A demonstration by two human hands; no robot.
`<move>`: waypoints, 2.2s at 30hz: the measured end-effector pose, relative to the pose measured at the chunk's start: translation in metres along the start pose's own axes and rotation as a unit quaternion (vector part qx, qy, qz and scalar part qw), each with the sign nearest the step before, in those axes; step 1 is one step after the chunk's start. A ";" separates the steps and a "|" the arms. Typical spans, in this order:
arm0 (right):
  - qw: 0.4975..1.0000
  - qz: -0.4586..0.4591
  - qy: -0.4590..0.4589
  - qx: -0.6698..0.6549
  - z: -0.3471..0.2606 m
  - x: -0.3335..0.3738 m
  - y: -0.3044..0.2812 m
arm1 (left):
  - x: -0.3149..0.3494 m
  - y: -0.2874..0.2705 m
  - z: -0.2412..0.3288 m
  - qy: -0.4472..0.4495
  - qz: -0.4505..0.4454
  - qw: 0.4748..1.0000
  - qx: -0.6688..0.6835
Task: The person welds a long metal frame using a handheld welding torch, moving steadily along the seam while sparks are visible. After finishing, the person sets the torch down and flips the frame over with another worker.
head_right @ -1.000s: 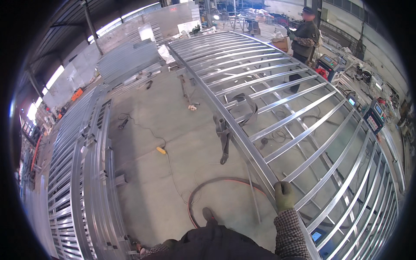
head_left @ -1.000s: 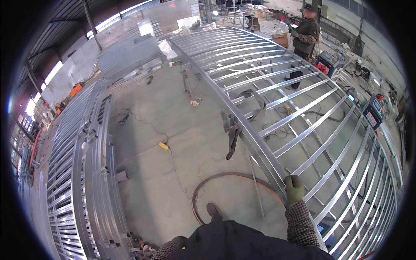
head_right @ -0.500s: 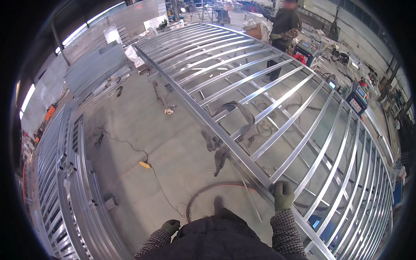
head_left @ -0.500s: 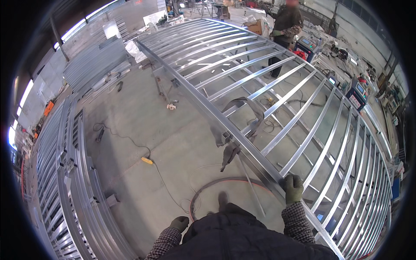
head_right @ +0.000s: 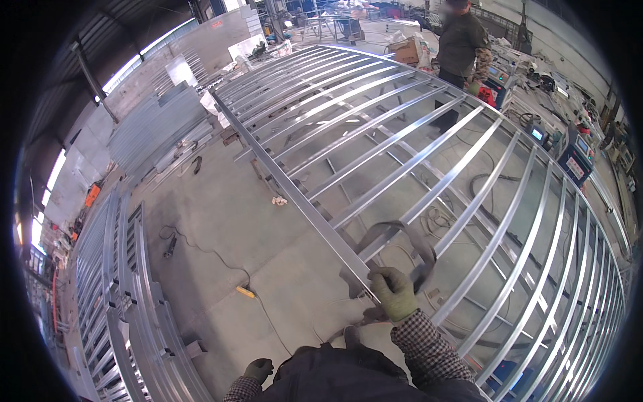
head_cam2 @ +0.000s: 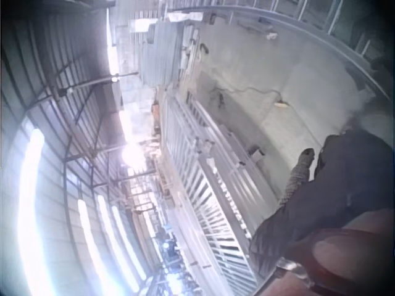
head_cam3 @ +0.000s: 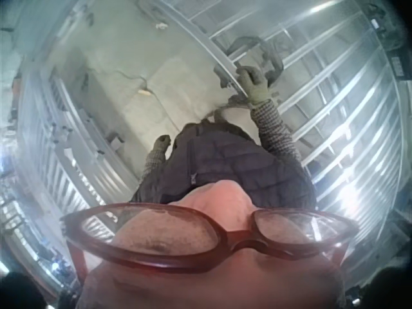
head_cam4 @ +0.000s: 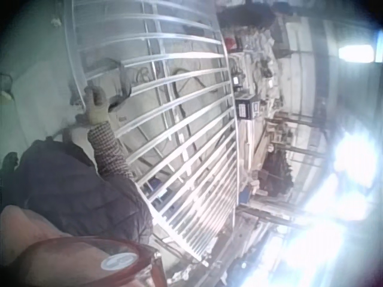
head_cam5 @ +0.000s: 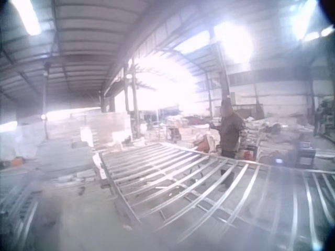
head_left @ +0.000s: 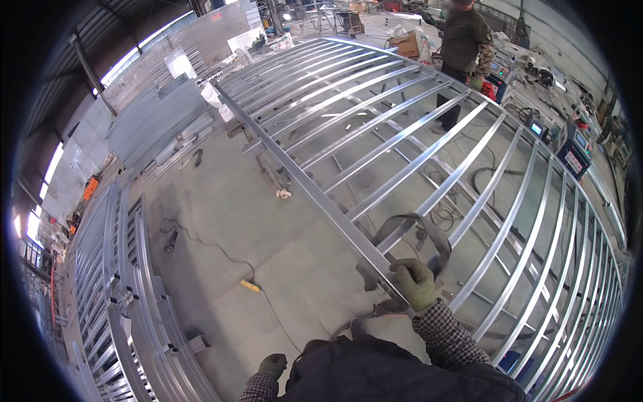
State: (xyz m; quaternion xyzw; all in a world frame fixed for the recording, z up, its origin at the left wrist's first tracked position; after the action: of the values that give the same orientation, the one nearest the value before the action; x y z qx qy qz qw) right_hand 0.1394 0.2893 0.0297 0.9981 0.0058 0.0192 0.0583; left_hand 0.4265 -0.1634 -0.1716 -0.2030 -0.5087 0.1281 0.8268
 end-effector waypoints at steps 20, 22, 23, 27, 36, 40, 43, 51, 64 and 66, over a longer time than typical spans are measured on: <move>0.978 0.182 -0.013 0.099 0.018 -0.231 0.068 | -0.286 -0.144 0.192 0.095 -0.068 0.986 -0.122; 0.960 0.214 -0.050 0.173 0.024 -0.251 0.059 | -0.316 -0.175 0.246 0.211 -0.025 0.956 -0.202; 0.954 0.230 -0.045 0.186 0.031 -0.257 0.051 | -0.326 -0.184 0.266 0.176 -0.018 0.967 -0.182; 0.930 0.266 -0.079 0.243 0.052 -0.287 0.013 | -0.323 -0.212 0.356 0.227 -0.027 0.970 -0.084; 0.780 0.483 0.044 0.395 0.075 -0.363 -0.065 | -0.293 -0.244 0.506 0.289 0.004 0.957 -0.001; 0.793 0.481 0.127 0.352 0.117 -0.390 -0.101 | -0.294 -0.266 0.567 0.330 0.019 0.943 0.045; 0.820 0.475 0.158 0.276 0.135 -0.385 -0.117 | -0.304 -0.281 0.616 0.357 0.075 0.927 0.080; 0.793 0.504 0.194 0.283 0.157 -0.369 -0.118 | -0.348 -0.297 0.749 0.461 0.100 0.875 0.111; 0.693 0.489 0.337 0.409 0.086 -0.374 -0.040 | -0.379 -0.240 0.910 0.609 0.127 0.777 -0.100; 0.680 0.485 0.364 0.412 0.065 -0.379 -0.022 | -0.380 -0.230 0.924 0.613 0.146 0.758 -0.170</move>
State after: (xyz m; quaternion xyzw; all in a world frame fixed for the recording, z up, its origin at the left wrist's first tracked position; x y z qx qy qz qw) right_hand -0.2368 0.2982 -0.0516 0.6983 -0.4512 0.4021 -0.3834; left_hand -0.5683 -0.3368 0.0050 -0.4472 0.1291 0.0065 0.8851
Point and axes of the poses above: each hand's wrist, its own x-axis away from the middle knuckle, its own y-axis out of the palm, z = x × y, the point moved 3 cm from there along -x, towards the middle knuckle, and after that the axes turned 4 degrees about -y, right-handed, at the moved point
